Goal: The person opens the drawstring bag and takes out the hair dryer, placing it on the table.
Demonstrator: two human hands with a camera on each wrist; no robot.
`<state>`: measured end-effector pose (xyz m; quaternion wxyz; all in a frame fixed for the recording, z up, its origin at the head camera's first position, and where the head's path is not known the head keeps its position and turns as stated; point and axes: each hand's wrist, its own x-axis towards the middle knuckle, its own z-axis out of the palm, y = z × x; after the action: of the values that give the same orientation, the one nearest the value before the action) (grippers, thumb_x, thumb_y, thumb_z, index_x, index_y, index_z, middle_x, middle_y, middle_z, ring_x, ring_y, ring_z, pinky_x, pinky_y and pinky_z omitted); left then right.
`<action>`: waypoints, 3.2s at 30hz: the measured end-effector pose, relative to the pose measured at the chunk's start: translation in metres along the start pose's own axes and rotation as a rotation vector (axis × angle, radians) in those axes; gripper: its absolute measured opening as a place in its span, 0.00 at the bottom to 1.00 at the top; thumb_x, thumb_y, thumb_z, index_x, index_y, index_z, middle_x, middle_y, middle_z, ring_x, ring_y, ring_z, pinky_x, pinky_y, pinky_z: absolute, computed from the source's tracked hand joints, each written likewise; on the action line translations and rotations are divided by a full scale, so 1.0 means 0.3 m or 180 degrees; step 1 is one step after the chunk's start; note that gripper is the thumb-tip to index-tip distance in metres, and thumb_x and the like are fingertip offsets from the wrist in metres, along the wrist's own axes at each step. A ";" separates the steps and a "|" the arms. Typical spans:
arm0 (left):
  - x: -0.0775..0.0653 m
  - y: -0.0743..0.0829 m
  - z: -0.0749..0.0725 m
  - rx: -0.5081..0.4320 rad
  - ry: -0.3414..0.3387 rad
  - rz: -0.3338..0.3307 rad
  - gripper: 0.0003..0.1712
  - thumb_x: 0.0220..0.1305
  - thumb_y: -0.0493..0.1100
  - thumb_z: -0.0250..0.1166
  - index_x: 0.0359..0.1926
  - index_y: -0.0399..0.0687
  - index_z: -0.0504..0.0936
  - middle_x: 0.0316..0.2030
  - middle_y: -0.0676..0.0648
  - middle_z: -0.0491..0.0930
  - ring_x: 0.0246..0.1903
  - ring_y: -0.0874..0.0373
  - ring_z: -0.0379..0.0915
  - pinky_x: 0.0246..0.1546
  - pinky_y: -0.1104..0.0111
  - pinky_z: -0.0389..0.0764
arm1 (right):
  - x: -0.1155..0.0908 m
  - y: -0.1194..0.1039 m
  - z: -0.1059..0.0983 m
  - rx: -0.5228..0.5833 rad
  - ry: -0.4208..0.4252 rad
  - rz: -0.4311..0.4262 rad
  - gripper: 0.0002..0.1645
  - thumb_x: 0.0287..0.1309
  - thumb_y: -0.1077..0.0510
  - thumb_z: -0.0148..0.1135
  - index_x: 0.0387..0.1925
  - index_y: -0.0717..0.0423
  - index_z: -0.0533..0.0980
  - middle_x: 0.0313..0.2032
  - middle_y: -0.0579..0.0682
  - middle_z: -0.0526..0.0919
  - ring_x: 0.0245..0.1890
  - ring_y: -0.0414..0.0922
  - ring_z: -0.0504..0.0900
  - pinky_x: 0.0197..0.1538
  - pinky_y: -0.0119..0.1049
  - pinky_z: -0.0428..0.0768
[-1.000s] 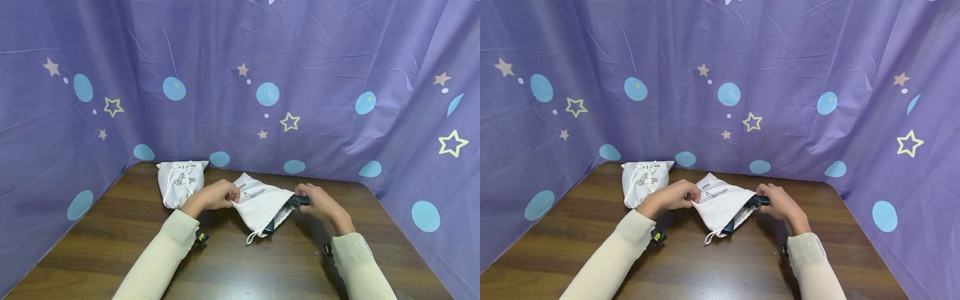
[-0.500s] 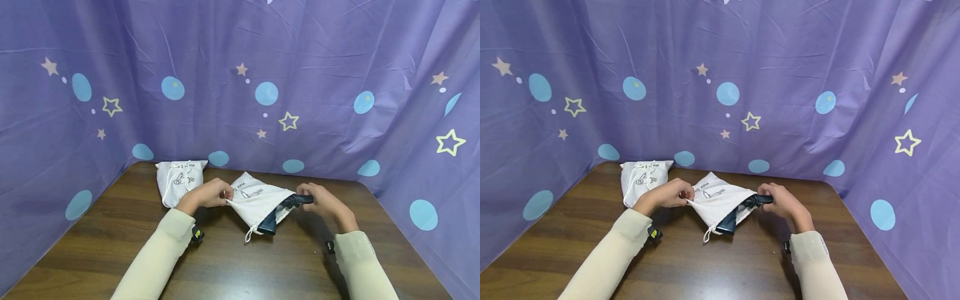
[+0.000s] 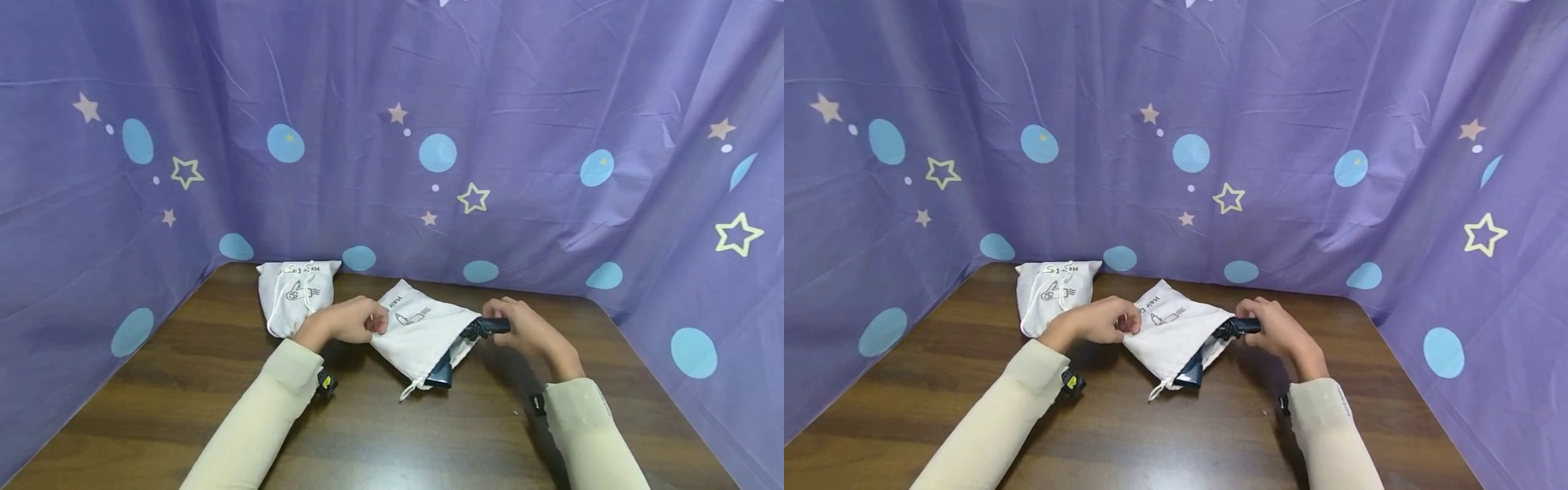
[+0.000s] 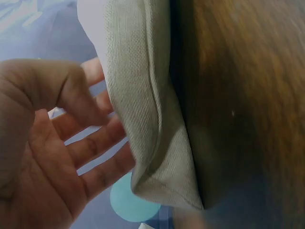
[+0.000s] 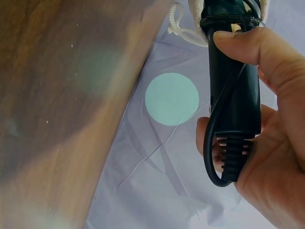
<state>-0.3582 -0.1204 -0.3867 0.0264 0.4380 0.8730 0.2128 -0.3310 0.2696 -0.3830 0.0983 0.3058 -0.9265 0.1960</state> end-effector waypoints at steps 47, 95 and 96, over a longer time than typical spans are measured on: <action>0.361 0.058 0.047 0.0367 -0.0141 -0.0671 0.18 0.77 0.32 0.47 0.58 0.45 0.79 0.54 0.46 0.80 0.61 0.50 0.72 0.64 0.59 0.71 | 0.007 -0.002 0.005 -0.0132 0.0012 0.0050 0.23 0.41 0.64 0.74 0.42 0.46 0.77 0.33 0.41 0.74 0.38 0.46 0.71 0.43 0.42 0.69; 0.346 0.013 0.042 -0.0168 -0.0078 -0.0407 0.10 0.77 0.39 0.56 0.52 0.55 0.80 0.38 0.52 0.78 0.36 0.58 0.72 0.42 0.64 0.76 | -0.004 -0.003 -0.026 -0.0172 -0.0034 0.0169 0.23 0.42 0.64 0.74 0.42 0.45 0.77 0.34 0.42 0.74 0.41 0.47 0.71 0.44 0.43 0.69; 0.347 0.012 0.043 -0.0141 -0.0050 -0.0401 0.10 0.77 0.39 0.56 0.51 0.54 0.81 0.37 0.52 0.78 0.35 0.59 0.71 0.41 0.64 0.76 | -0.004 -0.003 -0.025 -0.0174 -0.0033 0.0169 0.23 0.42 0.63 0.74 0.42 0.45 0.77 0.34 0.42 0.74 0.41 0.47 0.71 0.44 0.43 0.69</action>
<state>-0.4164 -0.0333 -0.3823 0.0563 0.3832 0.8937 0.2264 -0.3290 0.2728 -0.3763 0.0965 0.2793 -0.9398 0.1716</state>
